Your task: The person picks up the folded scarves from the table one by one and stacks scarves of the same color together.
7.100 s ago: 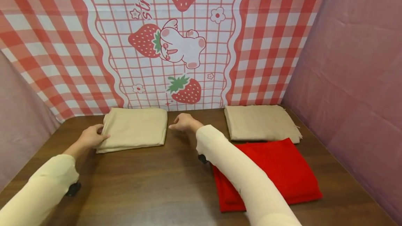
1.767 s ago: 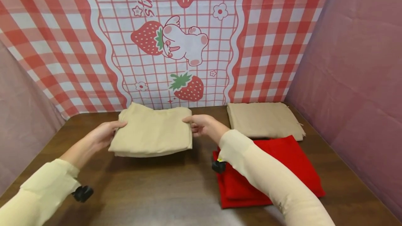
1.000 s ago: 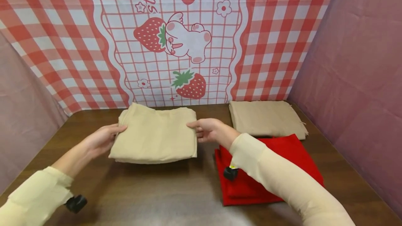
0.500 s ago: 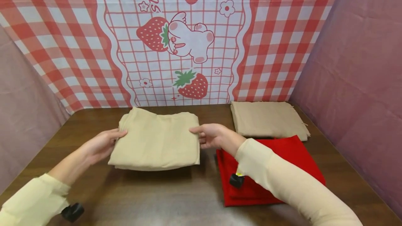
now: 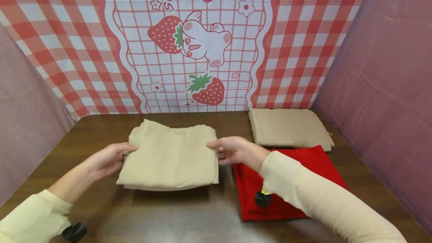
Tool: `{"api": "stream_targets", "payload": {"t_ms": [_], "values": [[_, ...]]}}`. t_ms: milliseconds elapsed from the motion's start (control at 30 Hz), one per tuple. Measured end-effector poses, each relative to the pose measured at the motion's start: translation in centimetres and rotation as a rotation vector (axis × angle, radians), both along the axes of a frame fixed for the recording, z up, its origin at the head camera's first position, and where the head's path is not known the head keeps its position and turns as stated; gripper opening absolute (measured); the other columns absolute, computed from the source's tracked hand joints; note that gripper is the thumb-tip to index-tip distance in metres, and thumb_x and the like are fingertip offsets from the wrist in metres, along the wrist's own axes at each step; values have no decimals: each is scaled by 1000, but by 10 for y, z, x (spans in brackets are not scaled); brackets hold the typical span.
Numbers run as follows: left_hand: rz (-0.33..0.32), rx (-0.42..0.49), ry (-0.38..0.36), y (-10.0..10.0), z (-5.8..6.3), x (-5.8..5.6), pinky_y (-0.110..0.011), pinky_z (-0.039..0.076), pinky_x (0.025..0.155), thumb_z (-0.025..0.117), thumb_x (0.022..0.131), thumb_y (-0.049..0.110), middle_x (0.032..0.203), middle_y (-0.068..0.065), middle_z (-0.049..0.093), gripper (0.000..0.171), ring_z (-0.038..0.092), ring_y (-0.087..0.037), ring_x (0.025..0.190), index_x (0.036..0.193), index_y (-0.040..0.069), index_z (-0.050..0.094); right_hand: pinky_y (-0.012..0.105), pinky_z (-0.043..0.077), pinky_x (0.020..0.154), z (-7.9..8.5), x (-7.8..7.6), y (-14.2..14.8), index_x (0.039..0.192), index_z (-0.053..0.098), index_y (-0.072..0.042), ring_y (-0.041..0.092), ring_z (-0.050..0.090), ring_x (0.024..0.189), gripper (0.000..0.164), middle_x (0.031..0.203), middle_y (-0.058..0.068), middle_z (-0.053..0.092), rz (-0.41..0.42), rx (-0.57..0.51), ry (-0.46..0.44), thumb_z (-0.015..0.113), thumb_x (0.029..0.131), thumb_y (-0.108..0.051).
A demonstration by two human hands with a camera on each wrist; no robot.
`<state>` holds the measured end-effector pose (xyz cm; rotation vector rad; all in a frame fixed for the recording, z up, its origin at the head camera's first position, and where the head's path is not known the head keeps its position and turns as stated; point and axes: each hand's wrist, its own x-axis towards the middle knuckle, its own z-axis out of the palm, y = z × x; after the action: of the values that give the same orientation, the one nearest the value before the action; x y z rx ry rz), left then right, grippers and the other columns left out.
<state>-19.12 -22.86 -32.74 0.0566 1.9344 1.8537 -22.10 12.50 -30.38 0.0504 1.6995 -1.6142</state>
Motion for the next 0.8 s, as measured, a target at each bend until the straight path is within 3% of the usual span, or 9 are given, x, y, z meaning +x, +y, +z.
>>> {"api": "stream_targets", "payload": {"t_ms": [233,433,800], "values": [[-20,17,1,-2,-8,3,-22,51,88,48,100,16,109,10,55,40,56,0,98,134,-4,39,24,55,80,-2,6,0,109,55,-8,9,64,85,15,86,-5,69,23,38,13,48,101,-18],[-32,7,-21,-2,-12,5,-22,52,83,48,100,15,98,12,60,19,59,-1,91,117,6,50,24,54,80,-3,8,-1,112,53,-5,9,62,85,17,86,-5,67,32,68,23,49,101,-18],[-44,-40,-56,-1,-13,11,-22,52,80,50,100,17,93,12,64,31,62,-2,84,126,1,44,23,54,77,-5,12,-3,104,55,-6,8,63,79,11,81,-4,65,25,138,22,51,99,-16]]}}
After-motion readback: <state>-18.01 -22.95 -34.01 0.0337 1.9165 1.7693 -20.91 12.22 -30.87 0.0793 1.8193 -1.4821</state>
